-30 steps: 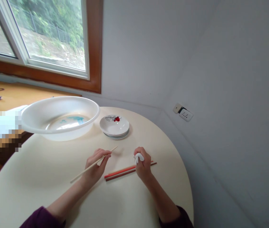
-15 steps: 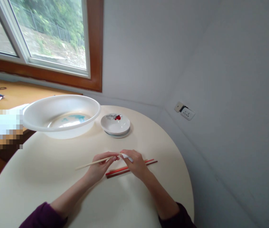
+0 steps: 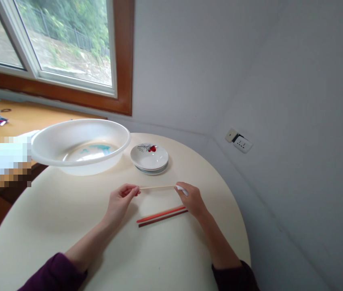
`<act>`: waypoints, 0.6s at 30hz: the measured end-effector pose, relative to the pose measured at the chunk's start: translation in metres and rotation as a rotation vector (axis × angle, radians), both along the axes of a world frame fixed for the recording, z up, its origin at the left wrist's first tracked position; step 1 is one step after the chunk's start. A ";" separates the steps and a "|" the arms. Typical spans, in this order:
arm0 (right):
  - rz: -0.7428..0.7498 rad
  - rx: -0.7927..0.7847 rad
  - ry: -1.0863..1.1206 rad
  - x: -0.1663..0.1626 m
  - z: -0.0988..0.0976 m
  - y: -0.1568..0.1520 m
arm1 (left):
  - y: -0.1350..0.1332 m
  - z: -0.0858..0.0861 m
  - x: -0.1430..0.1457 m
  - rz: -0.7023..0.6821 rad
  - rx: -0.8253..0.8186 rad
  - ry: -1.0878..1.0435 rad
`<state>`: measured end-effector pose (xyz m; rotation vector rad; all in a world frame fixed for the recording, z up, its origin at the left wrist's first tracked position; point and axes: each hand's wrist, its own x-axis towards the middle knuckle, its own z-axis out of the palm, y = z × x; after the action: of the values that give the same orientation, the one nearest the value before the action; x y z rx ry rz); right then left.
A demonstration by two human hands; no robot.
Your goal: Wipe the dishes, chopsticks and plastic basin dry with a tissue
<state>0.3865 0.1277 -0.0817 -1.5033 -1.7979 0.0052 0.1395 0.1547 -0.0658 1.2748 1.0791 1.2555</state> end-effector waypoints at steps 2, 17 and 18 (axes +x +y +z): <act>-0.009 -0.011 -0.004 0.003 0.003 -0.001 | 0.001 -0.002 0.000 -0.029 -0.013 0.023; -0.180 -0.224 -0.061 0.008 0.016 -0.005 | -0.005 -0.017 0.008 -0.253 0.093 0.460; -0.193 -0.238 -0.068 0.007 0.016 -0.005 | -0.006 -0.016 0.008 -0.244 0.095 0.468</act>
<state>0.3939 0.1224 -0.0654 -1.8619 -1.7455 0.0756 0.1473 0.1486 -0.0820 1.7710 1.1502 0.8512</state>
